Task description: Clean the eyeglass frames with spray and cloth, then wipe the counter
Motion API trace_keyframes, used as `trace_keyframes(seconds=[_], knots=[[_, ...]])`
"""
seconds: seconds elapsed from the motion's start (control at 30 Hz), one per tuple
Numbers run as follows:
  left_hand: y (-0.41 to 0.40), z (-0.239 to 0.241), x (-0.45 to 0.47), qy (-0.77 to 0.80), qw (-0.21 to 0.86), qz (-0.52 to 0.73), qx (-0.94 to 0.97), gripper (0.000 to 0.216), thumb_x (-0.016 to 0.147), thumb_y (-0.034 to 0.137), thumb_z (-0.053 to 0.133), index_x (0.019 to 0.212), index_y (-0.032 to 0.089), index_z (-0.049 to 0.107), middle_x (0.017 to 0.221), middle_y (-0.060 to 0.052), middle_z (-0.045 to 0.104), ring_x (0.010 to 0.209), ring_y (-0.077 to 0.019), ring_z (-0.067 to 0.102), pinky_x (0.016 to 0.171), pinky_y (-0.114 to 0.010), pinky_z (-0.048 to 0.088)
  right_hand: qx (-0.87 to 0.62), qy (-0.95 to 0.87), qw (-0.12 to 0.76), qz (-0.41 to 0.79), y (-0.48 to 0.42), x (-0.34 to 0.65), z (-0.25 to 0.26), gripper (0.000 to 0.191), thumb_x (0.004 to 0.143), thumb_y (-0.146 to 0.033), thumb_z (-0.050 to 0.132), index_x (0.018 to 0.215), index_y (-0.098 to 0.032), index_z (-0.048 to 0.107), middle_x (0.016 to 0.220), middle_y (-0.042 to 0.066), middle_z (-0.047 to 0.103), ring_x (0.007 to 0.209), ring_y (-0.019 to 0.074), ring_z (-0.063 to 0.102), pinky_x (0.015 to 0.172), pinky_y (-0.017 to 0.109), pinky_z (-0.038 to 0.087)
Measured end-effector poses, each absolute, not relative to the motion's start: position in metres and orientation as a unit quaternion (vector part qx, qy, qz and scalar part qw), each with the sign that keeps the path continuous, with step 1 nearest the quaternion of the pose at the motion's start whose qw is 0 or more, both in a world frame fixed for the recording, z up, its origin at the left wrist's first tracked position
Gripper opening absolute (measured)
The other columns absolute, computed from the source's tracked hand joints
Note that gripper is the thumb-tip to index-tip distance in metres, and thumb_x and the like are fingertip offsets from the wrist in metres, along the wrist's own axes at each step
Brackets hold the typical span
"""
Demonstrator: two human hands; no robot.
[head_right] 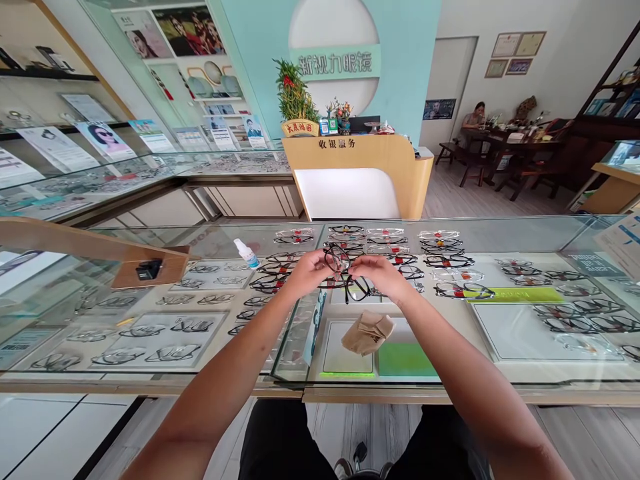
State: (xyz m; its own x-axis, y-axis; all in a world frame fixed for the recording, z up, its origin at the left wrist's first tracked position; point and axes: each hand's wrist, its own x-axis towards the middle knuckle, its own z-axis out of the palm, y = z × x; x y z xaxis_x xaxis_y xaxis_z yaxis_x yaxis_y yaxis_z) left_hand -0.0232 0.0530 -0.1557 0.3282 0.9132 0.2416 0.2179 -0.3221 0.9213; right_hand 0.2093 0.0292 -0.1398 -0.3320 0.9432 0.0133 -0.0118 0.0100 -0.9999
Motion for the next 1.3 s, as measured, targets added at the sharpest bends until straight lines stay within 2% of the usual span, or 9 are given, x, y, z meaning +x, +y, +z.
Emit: trace_keyframes(seconds=[0.13, 0.2, 0.37, 0.57, 0.67, 0.77, 0.93, 1.13, 1.3], knots=[[0.050, -0.147, -0.031, 0.447, 0.229, 0.401, 0.766, 0.005, 0.085, 0.026, 0.071, 0.085, 0.021, 0.071, 0.078, 0.001, 0.070, 0.071, -0.0148, 0.059, 0.071, -0.027, 0.042, -0.425, -0.595, 0.391, 0.559, 0.029, 0.221, -0.132, 0.013, 0.072, -0.037, 0.081, 0.074, -0.025, 0.081, 0.076, -0.001, 0.077, 0.083, 0.0222, 0.067, 0.088, 0.037, 0.046], [0.050, -0.143, -0.035, 0.455, 0.160, 0.397, 0.781, 0.005, 0.085, 0.023, 0.069, 0.088, 0.022, 0.074, 0.079, 0.001, 0.070, 0.073, -0.0159, 0.059, 0.073, -0.028, 0.041, -0.436, -0.615, 0.369, 0.543, 0.028, 0.228, -0.127, 0.013, 0.074, -0.038, 0.080, 0.072, -0.025, 0.080, 0.075, -0.002, 0.077, 0.083, 0.0224, 0.065, 0.087, 0.037, 0.045], [0.049, -0.137, -0.038, 0.457, 0.090, 0.389, 0.795, 0.011, 0.091, 0.027, 0.067, 0.094, 0.025, 0.077, 0.082, -0.002, 0.069, 0.079, -0.0204, 0.061, 0.076, -0.031, 0.042, -0.448, -0.640, 0.342, 0.522, 0.026, 0.238, -0.118, 0.015, 0.078, -0.039, 0.078, 0.073, -0.025, 0.077, 0.076, -0.002, 0.076, 0.082, 0.0221, 0.065, 0.082, 0.036, 0.045], [0.036, -0.127, -0.033, 0.445, 0.023, 0.511, 0.735, 0.006, 0.091, 0.024, 0.067, 0.090, 0.026, 0.073, 0.079, -0.002, 0.062, 0.084, -0.0233, 0.058, 0.090, -0.036, 0.046, -0.384, -0.561, 0.451, 0.579, 0.029, 0.246, -0.119, 0.021, 0.080, -0.042, 0.086, 0.085, -0.026, 0.074, 0.095, 0.002, 0.082, 0.100, 0.0248, 0.073, 0.091, 0.038, 0.052], [0.028, -0.128, -0.025, 0.403, 0.103, 0.526, 0.741, 0.009, 0.093, 0.024, 0.066, 0.086, 0.025, 0.072, 0.077, -0.002, 0.063, 0.078, -0.0201, 0.057, 0.084, -0.034, 0.046, -0.303, -0.522, 0.485, 0.633, 0.026, 0.245, -0.115, 0.029, 0.081, -0.045, 0.089, 0.089, -0.027, 0.067, 0.108, 0.005, 0.084, 0.114, 0.0269, 0.074, 0.096, 0.040, 0.055], [0.021, -0.135, -0.012, 0.371, 0.272, 0.495, 0.737, 0.014, 0.095, 0.034, 0.068, 0.091, 0.023, 0.075, 0.081, -0.002, 0.069, 0.075, -0.0175, 0.059, 0.077, -0.032, 0.047, -0.241, -0.490, 0.506, 0.668, 0.020, 0.239, -0.111, 0.035, 0.083, -0.048, 0.090, 0.088, -0.029, 0.061, 0.117, 0.007, 0.084, 0.124, 0.0283, 0.073, 0.100, 0.043, 0.056], [0.017, -0.151, 0.006, 0.316, 0.529, 0.436, 0.656, 0.034, 0.089, 0.052, 0.080, 0.101, 0.020, 0.075, 0.087, -0.003, 0.073, 0.079, -0.0178, 0.065, 0.075, -0.030, 0.050, -0.219, -0.492, 0.494, 0.683, 0.013, 0.220, -0.115, 0.044, 0.081, -0.056, 0.090, 0.085, -0.028, 0.055, 0.127, 0.009, 0.082, 0.116, 0.0309, 0.075, 0.094, 0.049, 0.059], [0.022, -0.160, 0.008, 0.297, 0.573, 0.454, 0.614, 0.036, 0.084, 0.051, 0.085, 0.093, 0.018, 0.076, 0.080, -0.003, 0.072, 0.074, -0.0160, 0.063, 0.070, -0.029, 0.046, -0.191, -0.492, 0.475, 0.705, 0.011, 0.208, -0.126, 0.041, 0.084, -0.055, 0.089, 0.090, -0.028, 0.058, 0.136, 0.009, 0.080, 0.108, 0.0304, 0.075, 0.084, 0.047, 0.059], [0.022, -0.157, 0.004, 0.302, 0.579, 0.462, 0.600, 0.030, 0.084, 0.047, 0.084, 0.088, 0.019, 0.076, 0.080, -0.003, 0.072, 0.071, -0.0146, 0.061, 0.070, -0.029, 0.045, -0.164, -0.483, 0.499, 0.701, 0.014, 0.208, -0.129, 0.035, 0.085, -0.050, 0.090, 0.091, -0.027, 0.064, 0.129, 0.006, 0.083, 0.113, 0.0297, 0.075, 0.089, 0.045, 0.058]])
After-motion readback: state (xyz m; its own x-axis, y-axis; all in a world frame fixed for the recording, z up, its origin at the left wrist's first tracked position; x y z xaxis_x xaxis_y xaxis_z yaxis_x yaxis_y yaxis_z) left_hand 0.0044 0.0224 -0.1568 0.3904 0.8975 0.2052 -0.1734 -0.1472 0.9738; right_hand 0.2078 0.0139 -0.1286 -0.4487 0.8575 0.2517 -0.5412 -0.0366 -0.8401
